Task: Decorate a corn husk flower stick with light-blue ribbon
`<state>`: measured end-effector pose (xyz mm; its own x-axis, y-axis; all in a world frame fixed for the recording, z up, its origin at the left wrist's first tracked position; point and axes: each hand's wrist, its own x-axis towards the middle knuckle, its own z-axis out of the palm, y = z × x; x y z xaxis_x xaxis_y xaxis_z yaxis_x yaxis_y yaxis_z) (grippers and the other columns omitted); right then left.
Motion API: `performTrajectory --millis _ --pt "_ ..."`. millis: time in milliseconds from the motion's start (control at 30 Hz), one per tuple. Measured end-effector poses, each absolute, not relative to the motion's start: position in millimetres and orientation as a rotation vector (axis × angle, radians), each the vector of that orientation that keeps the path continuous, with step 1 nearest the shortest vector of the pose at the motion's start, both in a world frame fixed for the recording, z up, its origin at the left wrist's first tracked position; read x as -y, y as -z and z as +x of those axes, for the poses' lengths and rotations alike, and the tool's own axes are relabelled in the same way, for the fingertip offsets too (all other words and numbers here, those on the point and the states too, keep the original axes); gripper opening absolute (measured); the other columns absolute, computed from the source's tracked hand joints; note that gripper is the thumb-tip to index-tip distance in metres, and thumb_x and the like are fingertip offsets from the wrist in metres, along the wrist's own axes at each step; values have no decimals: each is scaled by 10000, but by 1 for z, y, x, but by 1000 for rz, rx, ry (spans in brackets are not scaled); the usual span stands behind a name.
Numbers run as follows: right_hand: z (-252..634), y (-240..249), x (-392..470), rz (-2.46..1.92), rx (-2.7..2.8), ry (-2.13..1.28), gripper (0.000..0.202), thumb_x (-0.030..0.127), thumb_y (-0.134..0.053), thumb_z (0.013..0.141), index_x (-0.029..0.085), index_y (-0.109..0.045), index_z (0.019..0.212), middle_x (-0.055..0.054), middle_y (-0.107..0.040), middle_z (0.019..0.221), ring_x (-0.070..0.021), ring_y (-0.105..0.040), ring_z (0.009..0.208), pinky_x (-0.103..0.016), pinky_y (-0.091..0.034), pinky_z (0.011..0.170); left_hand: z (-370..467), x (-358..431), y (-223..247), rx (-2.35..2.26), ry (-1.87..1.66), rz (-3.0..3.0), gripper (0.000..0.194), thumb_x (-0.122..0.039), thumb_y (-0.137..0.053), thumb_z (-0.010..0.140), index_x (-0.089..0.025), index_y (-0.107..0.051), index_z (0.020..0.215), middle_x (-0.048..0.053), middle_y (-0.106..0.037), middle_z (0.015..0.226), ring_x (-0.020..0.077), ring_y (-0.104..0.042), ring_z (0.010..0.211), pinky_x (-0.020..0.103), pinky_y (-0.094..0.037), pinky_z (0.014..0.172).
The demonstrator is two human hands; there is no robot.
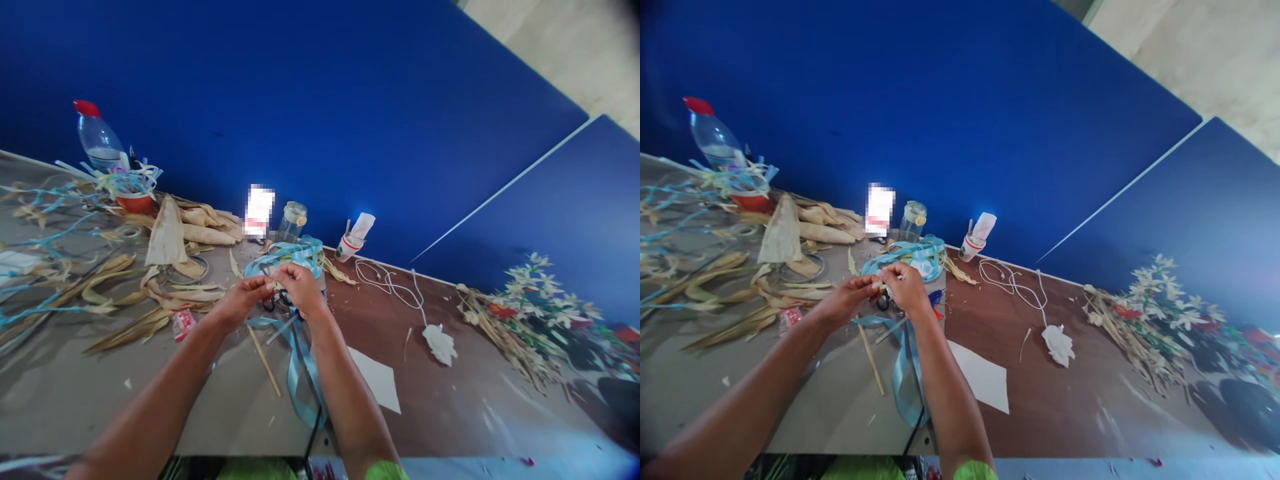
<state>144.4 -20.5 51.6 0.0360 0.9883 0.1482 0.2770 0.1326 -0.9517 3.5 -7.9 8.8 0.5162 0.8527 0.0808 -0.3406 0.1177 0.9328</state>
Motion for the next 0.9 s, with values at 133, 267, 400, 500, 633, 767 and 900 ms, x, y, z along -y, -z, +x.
performTrajectory --millis 133,267,400,500,633,767,900 --pt "144 -53 21 -1346 1400 -907 188 362 -592 689 182 -622 646 17 -610 634 -142 -542 648 -263 -421 663 3 7 -7 -570 -950 1168 263 -391 -675 729 -145 -622 655 -7 -509 609 104 -419 593 244 -325 589" --pt "144 -51 20 -1366 1376 -885 179 359 -613 672 185 -620 631 18 -602 630 -147 -542 652 -265 -409 655 3 7 -7 -576 -954 1158 268 -398 -679 724 -146 -622 650 -8 -507 596 102 -421 586 244 -329 586" --pt "146 -50 17 -1333 1195 -979 263 448 -575 718 198 -625 654 15 -590 629 -140 -525 631 -260 -395 623 4 7 -8 -573 -973 1109 272 -396 -706 696 -148 -616 631 -11 -506 584 98 -418 568 239 -329 565" --pt "148 -51 17 -1292 1015 -1132 362 555 -575 704 198 -622 668 2 -590 655 -136 -517 620 -253 -379 583 6 6 -9 -578 -1032 1032 271 -396 -728 671 -144 -635 638 -3 -529 604 97 -428 578 234 -340 562" --pt "147 -57 22 -1236 1036 -1272 399 578 -638 654 180 -615 675 3 -588 658 -126 -513 612 -247 -361 573 6 6 -11 -573 -1100 951 244 -372 -735 672 -138 -668 684 4 -555 633 95 -443 596 226 -351 567" --pt "141 -57 25 -1249 1128 -1279 320 493 -665 650 180 -597 666 27 -576 612 -118 -511 608 -247 -372 602 4 5 -12 -557 -1129 937 230 -357 -735 675 -136 -672 672 3 -564 639 89 -439 587 223 -341 554" --pt "138 -51 22 -1243 1104 -1203 246 402 -695 599 183 -585 622 43 -557 563 -106 -480 560 -243 -378 579 4 5 -13 -545 -1124 929 227 -343 -747 660 -130 -670 664 -1 -558 623 89 -443 576 226 -335 547"
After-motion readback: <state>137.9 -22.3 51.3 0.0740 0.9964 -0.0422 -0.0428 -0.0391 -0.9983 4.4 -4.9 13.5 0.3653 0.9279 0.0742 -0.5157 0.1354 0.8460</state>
